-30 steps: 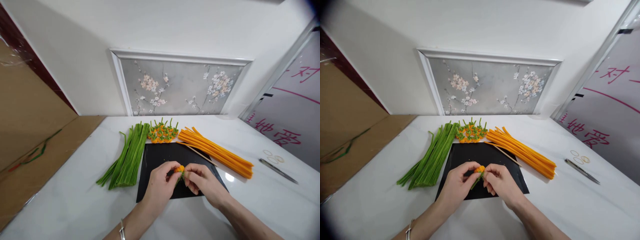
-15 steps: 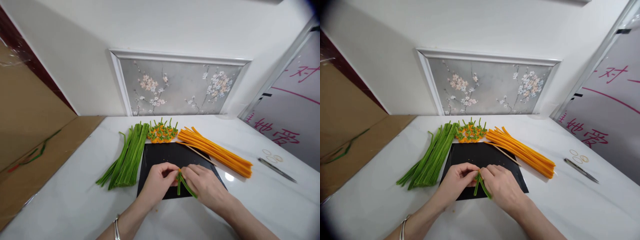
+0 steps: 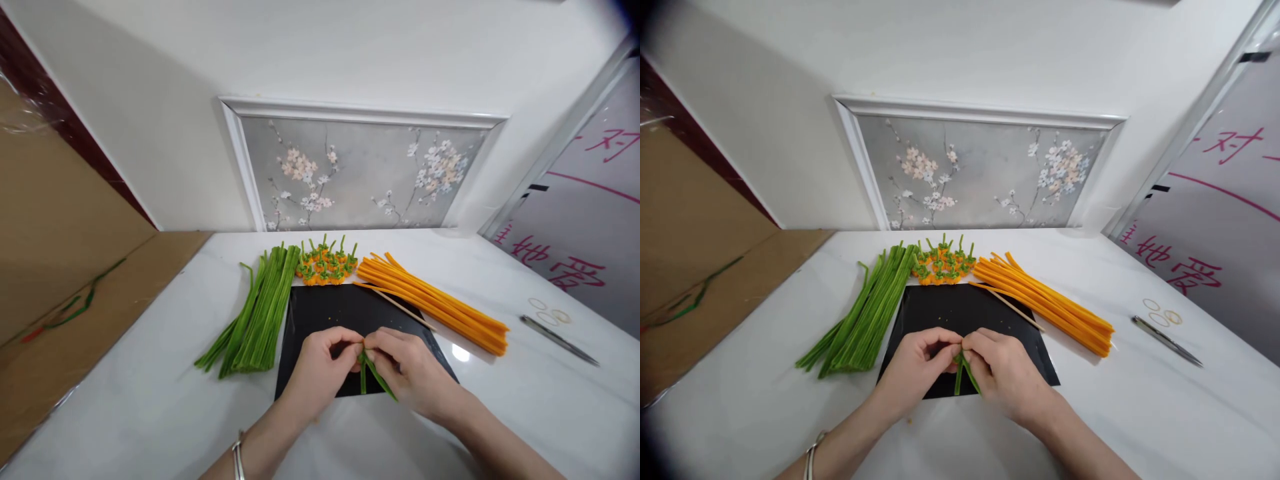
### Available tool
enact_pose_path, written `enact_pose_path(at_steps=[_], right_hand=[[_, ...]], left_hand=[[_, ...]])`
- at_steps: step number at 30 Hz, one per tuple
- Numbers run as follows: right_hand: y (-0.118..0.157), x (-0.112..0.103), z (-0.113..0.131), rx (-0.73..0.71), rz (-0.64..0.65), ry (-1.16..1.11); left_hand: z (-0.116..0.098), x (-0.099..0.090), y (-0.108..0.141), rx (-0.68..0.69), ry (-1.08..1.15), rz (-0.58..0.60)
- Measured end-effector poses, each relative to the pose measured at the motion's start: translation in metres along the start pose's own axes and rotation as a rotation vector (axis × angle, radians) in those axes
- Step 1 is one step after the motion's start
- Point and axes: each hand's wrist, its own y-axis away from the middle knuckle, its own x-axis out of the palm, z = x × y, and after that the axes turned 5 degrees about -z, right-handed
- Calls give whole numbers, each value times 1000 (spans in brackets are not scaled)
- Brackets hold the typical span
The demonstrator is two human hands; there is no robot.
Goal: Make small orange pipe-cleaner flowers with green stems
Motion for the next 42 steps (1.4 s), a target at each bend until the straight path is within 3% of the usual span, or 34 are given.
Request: enact_pose_path(at_steps=[4,6,8,13,15,19,22,34,42], right_hand=[[-1,-4,-1,-229,-44,268],[-1,-4,-2,-266,-81,328],[-2,-3,-3,-180,-100,250],[-4,-3,-9,314,-121,-272],[-3,-3,-10,382,-121,-397],[-1,-3,-6,237,-92,-347],[-1,-4,-2,130,-155,-276],[-2,-2,1,135,-189,-220],[-2,0,3,-95,-352,-38]], left_hand=[[-4,1,-2,-119,150,6],[-6,1,-2,-169,219,-4],[-7,1,-1,-214,295,-4],[-6,-1,0,-287,460,-2],[-6,-1,0,-283,472,-28],[-8,-1,-1,-242,431,-73],[-11,0,0,-225,416,-60],[-6,1,-1,-180,272,-59],[-2,3,-1,-78,305,-109]])
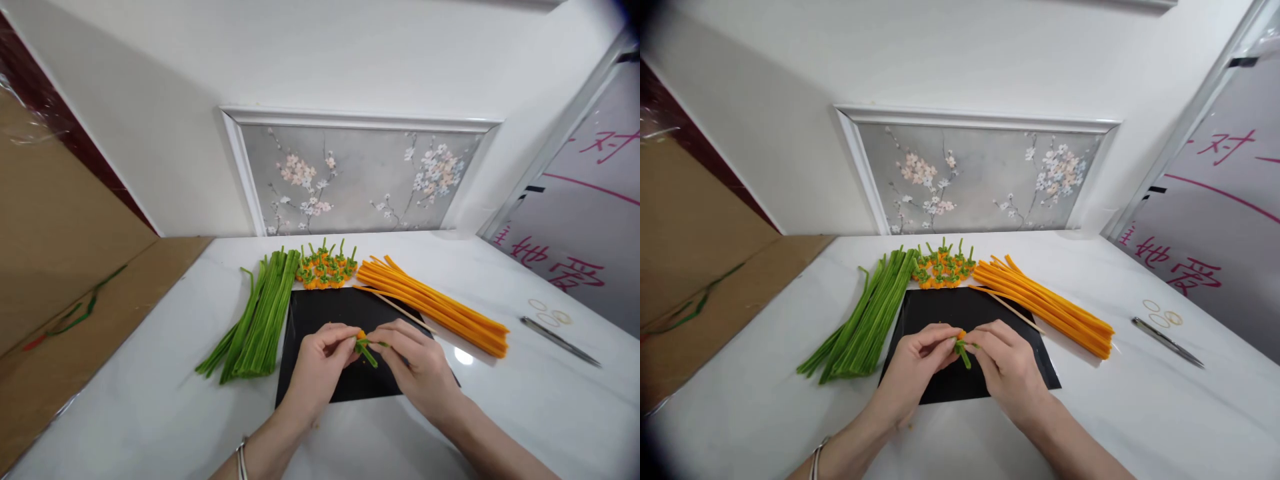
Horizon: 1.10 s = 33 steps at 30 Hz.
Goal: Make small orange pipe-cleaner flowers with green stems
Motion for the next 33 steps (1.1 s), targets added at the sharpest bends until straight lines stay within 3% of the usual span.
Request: enact_pose_path(at_steps=[8,13,15,18,20,23,27,33], right_hand=[[11,11,13,-388,7,301],[12,13,16,-419,83,331],[11,12,16,-277,36,197],[9,8,14,131,12,-49],[7,3,9,381,90,-174],[1,-4,3,618,276,-344],[-4,-5,0,823,340,-530],[-2,5,4,897,360,-675]], left_hand=[[4,-2,-1,153,-104,-70],[1,0,1,62,36,-101],[0,0,2,50,87,-104],[-2,0,1,71,81,-94],[-1,-1,0,96,50,-89],[1,-3,-1,122,28,-85],[1,-3,-1,191,-29,-84],[1,-2,1,341,-226,-52]])
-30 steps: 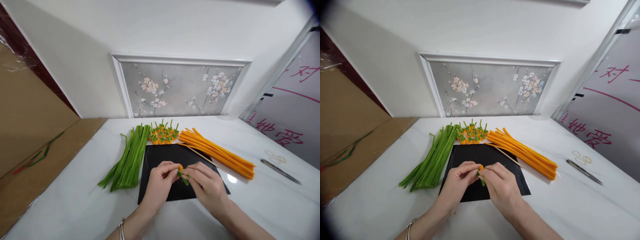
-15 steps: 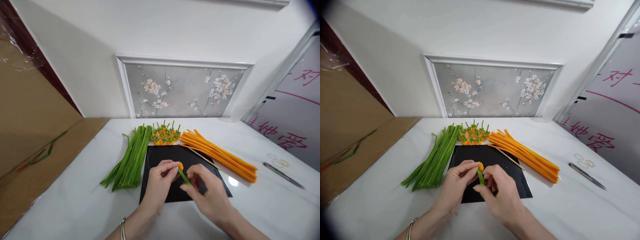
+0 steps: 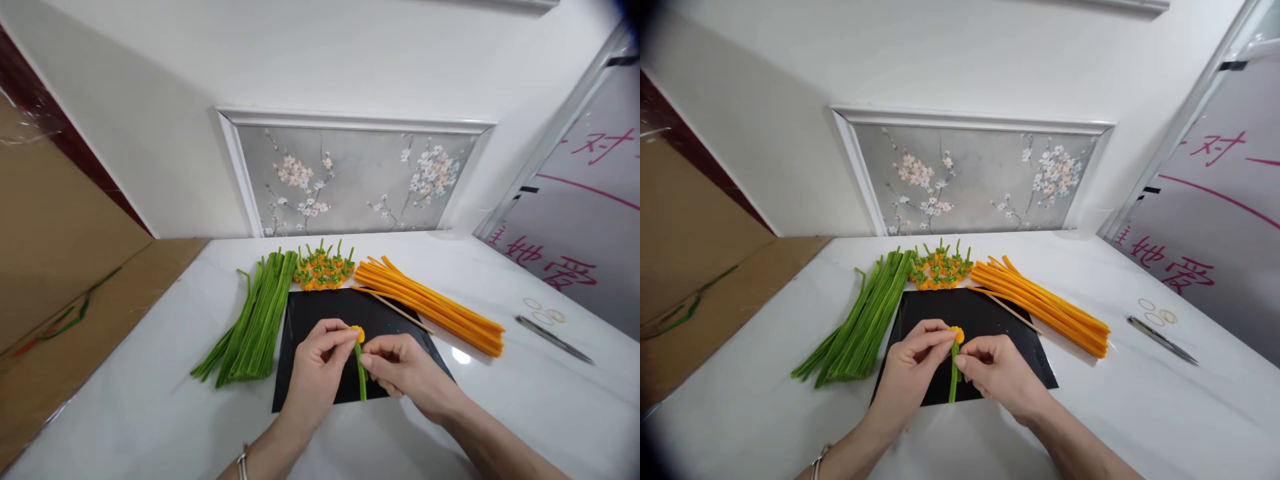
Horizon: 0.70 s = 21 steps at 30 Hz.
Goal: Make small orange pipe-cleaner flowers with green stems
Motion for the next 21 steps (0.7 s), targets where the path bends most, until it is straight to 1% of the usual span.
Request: enact_pose_path(at_steps=[3,5,7,9,11,15,21], right_hand=[[0,0,0,40,-18,-52],[1,-2,1,27,-16,-53],[1,-4,2,-44,-36,-2],[1,-5,2,-129,-91,64],[1,-5,1,-177,-134,101],[0,-5,-1,-191,-130,77],[1,-3,-3,-189,-129,25]], left_hand=[[1,0,0,-9,-6,15],[1,0,0,-74,49,36],[1,1,0,-176,150,61],[0,1,0,-275,248,80],[-1,3,1,-336,300,95],[-4,5,3,-381,315,109],[-6,6,4,-397,340,98]])
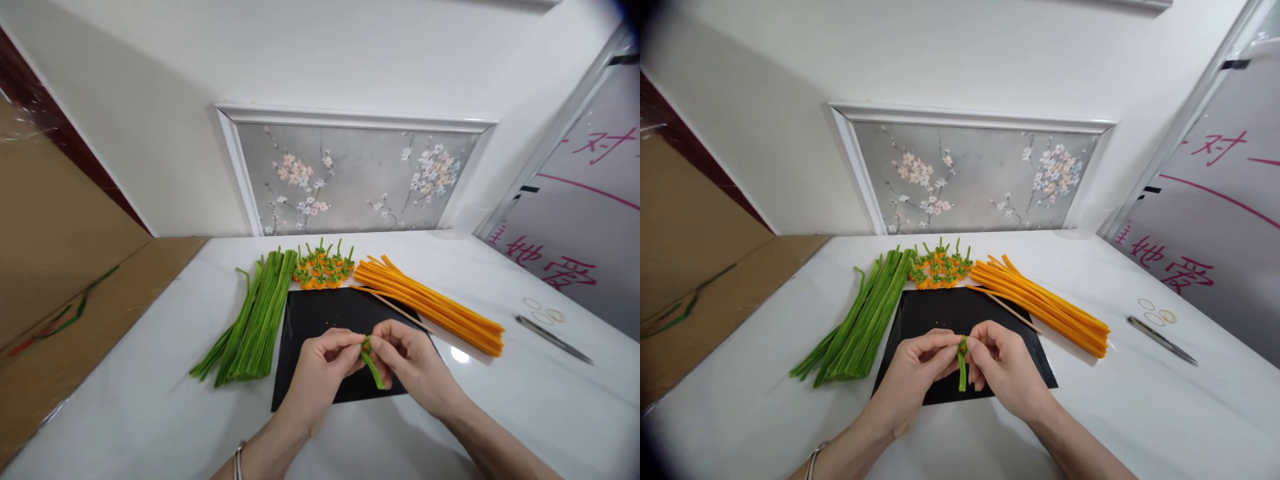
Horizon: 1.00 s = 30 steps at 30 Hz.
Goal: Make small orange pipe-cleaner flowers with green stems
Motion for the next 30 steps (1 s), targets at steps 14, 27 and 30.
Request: enact_pose_path(at_steps=[14,27,30], right_hand=[[1,-1,8,227,6,-219],[3,4,8,173,-11,-88],[3,4,4,160,-55,-121]], left_hand=[[0,0,0,138,-124,7],[2,2,2,106,-39,-118],[0,4,4,93,-29,-106]])
